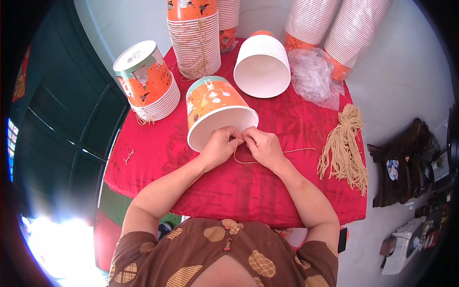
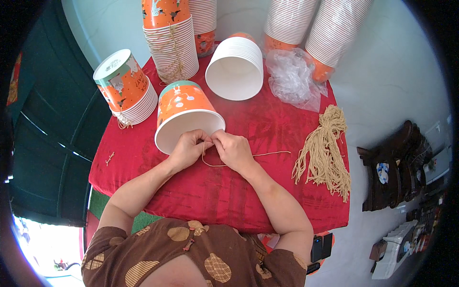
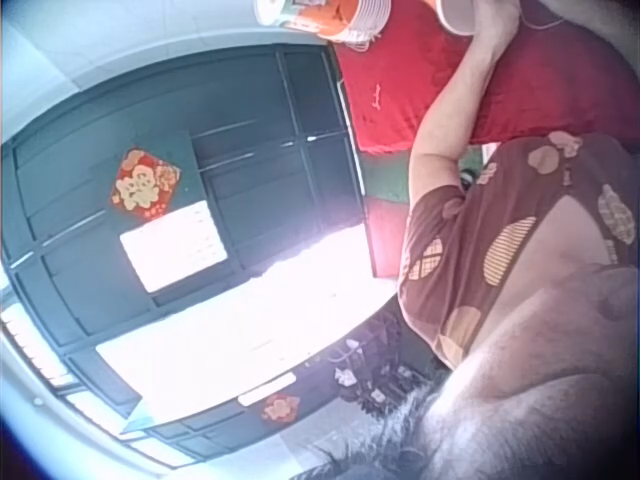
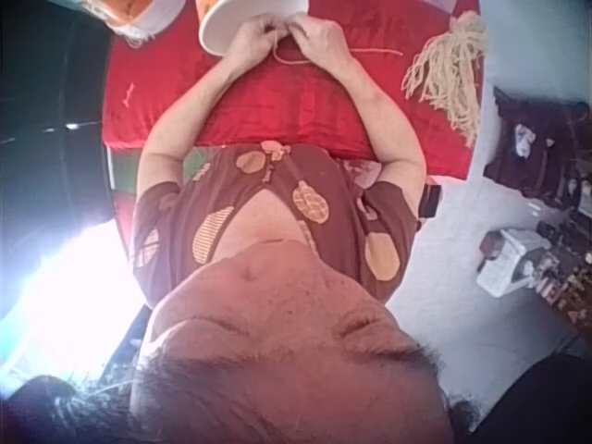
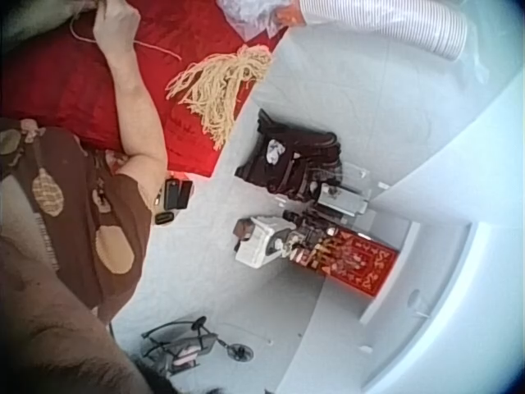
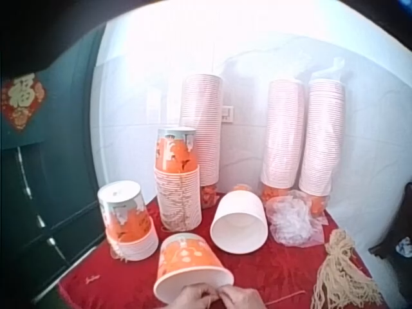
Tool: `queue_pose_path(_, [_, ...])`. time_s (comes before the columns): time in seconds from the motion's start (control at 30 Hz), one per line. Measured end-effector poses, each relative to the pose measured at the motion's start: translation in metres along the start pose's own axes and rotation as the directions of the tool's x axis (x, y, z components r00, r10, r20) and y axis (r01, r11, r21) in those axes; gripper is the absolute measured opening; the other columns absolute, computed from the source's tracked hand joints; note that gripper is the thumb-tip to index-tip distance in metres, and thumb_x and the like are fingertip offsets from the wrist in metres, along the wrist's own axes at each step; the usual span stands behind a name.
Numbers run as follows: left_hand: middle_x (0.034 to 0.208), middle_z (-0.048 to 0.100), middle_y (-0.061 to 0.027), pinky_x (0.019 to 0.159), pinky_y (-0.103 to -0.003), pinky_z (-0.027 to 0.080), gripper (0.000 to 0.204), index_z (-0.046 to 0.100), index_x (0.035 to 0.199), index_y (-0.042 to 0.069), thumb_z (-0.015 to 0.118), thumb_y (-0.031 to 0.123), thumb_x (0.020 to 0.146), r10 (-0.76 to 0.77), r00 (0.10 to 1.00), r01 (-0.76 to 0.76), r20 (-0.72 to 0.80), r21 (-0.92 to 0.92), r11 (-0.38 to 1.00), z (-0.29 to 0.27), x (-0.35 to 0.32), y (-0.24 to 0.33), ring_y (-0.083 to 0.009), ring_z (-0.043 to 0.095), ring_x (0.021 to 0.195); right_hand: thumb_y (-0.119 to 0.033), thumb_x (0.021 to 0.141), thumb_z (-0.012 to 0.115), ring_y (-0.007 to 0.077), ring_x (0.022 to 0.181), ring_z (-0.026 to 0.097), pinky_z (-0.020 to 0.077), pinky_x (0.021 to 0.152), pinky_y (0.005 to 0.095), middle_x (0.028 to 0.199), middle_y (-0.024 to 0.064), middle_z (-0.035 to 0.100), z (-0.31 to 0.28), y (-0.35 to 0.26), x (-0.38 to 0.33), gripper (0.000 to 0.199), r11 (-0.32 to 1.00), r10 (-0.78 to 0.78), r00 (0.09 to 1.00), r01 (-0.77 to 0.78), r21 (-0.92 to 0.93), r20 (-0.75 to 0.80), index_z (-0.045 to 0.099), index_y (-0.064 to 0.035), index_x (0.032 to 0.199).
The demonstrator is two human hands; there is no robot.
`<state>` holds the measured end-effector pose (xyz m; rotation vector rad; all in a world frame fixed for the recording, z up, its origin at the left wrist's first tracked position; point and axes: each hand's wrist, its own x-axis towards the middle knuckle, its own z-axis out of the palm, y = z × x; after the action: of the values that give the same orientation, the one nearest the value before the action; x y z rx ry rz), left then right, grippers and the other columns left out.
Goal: Attaching strings to paper buckets to create decorations.
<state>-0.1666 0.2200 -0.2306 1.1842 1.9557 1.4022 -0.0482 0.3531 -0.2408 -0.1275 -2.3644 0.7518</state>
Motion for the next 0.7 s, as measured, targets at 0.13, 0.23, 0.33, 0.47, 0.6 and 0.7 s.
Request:
queue_pose_path(0.13, [0.075, 0.065, -0.0115, 0.061, -0.033, 0.050, 0.007, 0.062, 0.084, -0.003, 0.065, 0.003, 0.087, 0.049, 0.999, -0.049, 0.005, 0.107, 0.993, -0.004, -0.001, 0.008, -0.0169, 0.062, 0.068, -0.010, 0.087, 0.062, 0.0351, 0.067, 0.066, 0.0516, 0.058, 0.0442, 0.073, 0.0155, 0.066, 0.001, 0.003, 0.000, 0.006, 0.995, 0.062, 0.997, -0.066, 0.077, 0.042, 0.061, -0.0044, 0.088])
queue_pose_path(0.23, [0.072, 0.063, -0.0102, 0.057, -0.031, 0.050, 0.009, 0.059, 0.084, -0.002, 0.064, 0.004, 0.087, -0.004, 0.999, 0.002, 0.040, 0.053, 0.999, -0.007, 0.002, 0.008, -0.0157, 0.061, 0.063, -0.011, 0.087, 0.063, 0.0350, 0.068, 0.067, 0.0519, 0.059, 0.0433, 0.074, 0.0154, 0.066, -0.001, 0.006, 0.000, 0.008, 0.983, 0.116, 0.988, -0.128, 0.130, 0.097, 0.061, -0.0040, 0.088])
queue_pose_path(0.33, [0.070, 0.061, -0.0086, 0.054, -0.030, 0.048, 0.009, 0.056, 0.084, -0.002, 0.062, 0.004, 0.088, -0.091, 0.992, 0.096, 0.083, -0.053, 0.994, -0.007, 0.004, 0.004, -0.0142, 0.060, 0.059, -0.003, 0.087, 0.062, 0.0235, 0.069, 0.069, 0.0526, 0.061, 0.0343, 0.074, 0.0131, 0.067, -0.002, 0.006, -0.001, 0.004, 0.979, 0.115, 0.983, -0.136, 0.149, 0.142, 0.060, 0.0003, 0.089])
queue_pose_path(0.47, [0.069, 0.060, -0.0081, 0.052, -0.029, 0.048, 0.007, 0.055, 0.083, -0.002, 0.058, 0.002, 0.089, -0.091, 0.992, 0.101, 0.086, -0.116, 0.988, -0.007, 0.006, 0.000, -0.0136, 0.059, 0.058, -0.004, 0.086, 0.063, 0.0219, 0.072, 0.069, 0.0527, 0.065, 0.0335, 0.078, 0.0128, 0.068, -0.009, 0.002, 0.002, 0.006, 0.965, 0.137, 0.971, -0.175, 0.194, 0.197, 0.062, 0.0009, 0.088])
queue_pose_path(0.6, [0.069, 0.060, -0.0083, 0.052, -0.029, 0.048, 0.006, 0.056, 0.083, -0.002, 0.058, 0.002, 0.087, -0.104, 0.990, 0.115, 0.100, -0.107, 0.988, -0.008, 0.009, -0.001, -0.0138, 0.059, 0.058, -0.006, 0.085, 0.066, 0.0209, 0.077, 0.067, 0.0522, 0.068, 0.0322, 0.084, 0.0118, 0.069, -0.011, 0.002, 0.002, 0.007, 0.954, 0.151, 0.955, -0.208, 0.217, 0.255, 0.066, -0.0001, 0.089])
queue_pose_path(0.7, [0.068, 0.061, -0.0084, 0.052, -0.029, 0.047, 0.004, 0.056, 0.083, -0.002, 0.059, 0.001, 0.085, -0.106, 0.987, 0.119, 0.117, -0.110, 0.987, -0.010, 0.008, -0.001, -0.0143, 0.059, 0.058, -0.007, 0.085, 0.067, 0.0205, 0.078, 0.067, 0.0519, 0.068, 0.0317, 0.087, 0.0116, 0.068, -0.011, 0.001, 0.001, 0.008, 0.963, 0.127, 0.958, -0.181, 0.200, 0.256, 0.068, -0.0008, 0.089])
